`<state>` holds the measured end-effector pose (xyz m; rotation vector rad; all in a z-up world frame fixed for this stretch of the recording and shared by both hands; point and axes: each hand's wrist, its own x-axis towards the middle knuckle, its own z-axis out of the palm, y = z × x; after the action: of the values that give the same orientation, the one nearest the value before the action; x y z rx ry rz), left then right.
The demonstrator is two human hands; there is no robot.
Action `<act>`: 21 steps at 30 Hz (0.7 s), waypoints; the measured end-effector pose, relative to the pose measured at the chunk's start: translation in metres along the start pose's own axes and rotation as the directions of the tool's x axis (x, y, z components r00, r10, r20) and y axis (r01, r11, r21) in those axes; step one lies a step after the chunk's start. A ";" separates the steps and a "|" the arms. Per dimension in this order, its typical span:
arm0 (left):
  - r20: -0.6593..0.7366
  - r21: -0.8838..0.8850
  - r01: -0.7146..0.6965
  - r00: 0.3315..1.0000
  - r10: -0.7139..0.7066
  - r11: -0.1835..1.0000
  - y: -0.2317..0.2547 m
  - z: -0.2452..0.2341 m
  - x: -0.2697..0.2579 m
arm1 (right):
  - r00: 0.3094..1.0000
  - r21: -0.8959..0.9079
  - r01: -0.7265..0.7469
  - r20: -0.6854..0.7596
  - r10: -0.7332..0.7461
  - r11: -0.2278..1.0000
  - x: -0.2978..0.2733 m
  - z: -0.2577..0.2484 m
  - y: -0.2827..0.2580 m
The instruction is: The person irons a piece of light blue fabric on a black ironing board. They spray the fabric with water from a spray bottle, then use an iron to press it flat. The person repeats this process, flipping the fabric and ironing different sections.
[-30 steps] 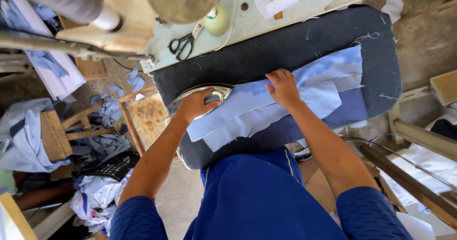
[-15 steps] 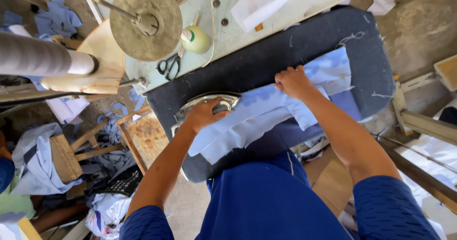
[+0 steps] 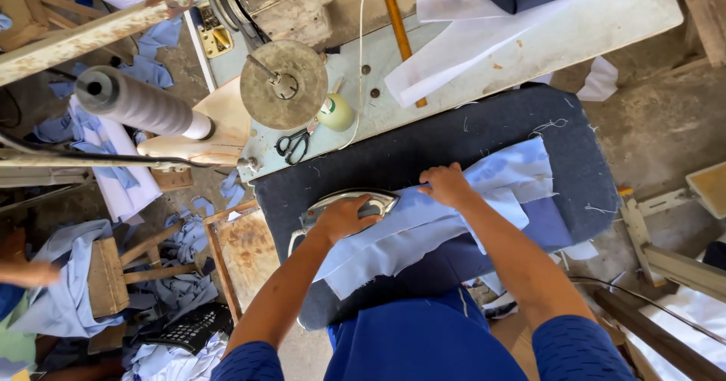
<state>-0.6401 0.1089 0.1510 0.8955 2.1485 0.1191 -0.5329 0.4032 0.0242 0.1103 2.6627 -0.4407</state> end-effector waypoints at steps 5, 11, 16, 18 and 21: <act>-0.050 -0.008 0.036 0.998 -0.036 0.999 -0.018 0.009 -0.013 | 0.999 0.008 0.030 -0.037 -0.030 1.000 -0.002 0.000 -0.014; -0.061 0.003 0.009 0.998 -0.008 1.000 -0.001 0.008 -0.003 | 0.997 0.016 0.054 0.063 -0.055 0.998 0.010 0.000 -0.003; -0.026 -0.017 0.014 1.000 -0.014 1.000 0.027 0.003 0.006 | 0.993 0.100 0.076 0.079 -0.084 0.992 0.007 -0.010 0.020; -0.029 -0.014 0.030 0.999 -0.030 0.999 0.028 0.010 0.006 | 0.993 0.117 0.076 0.076 -0.085 0.990 0.000 -0.015 0.026; -0.011 -0.008 0.062 0.998 -0.062 0.998 0.031 0.015 0.010 | 0.993 0.125 0.077 0.085 -0.087 0.989 -0.003 -0.016 0.041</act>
<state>-0.6166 0.1353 0.1451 0.8253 2.1821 0.1011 -0.5311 0.4471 0.0275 0.0167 2.5577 -0.6193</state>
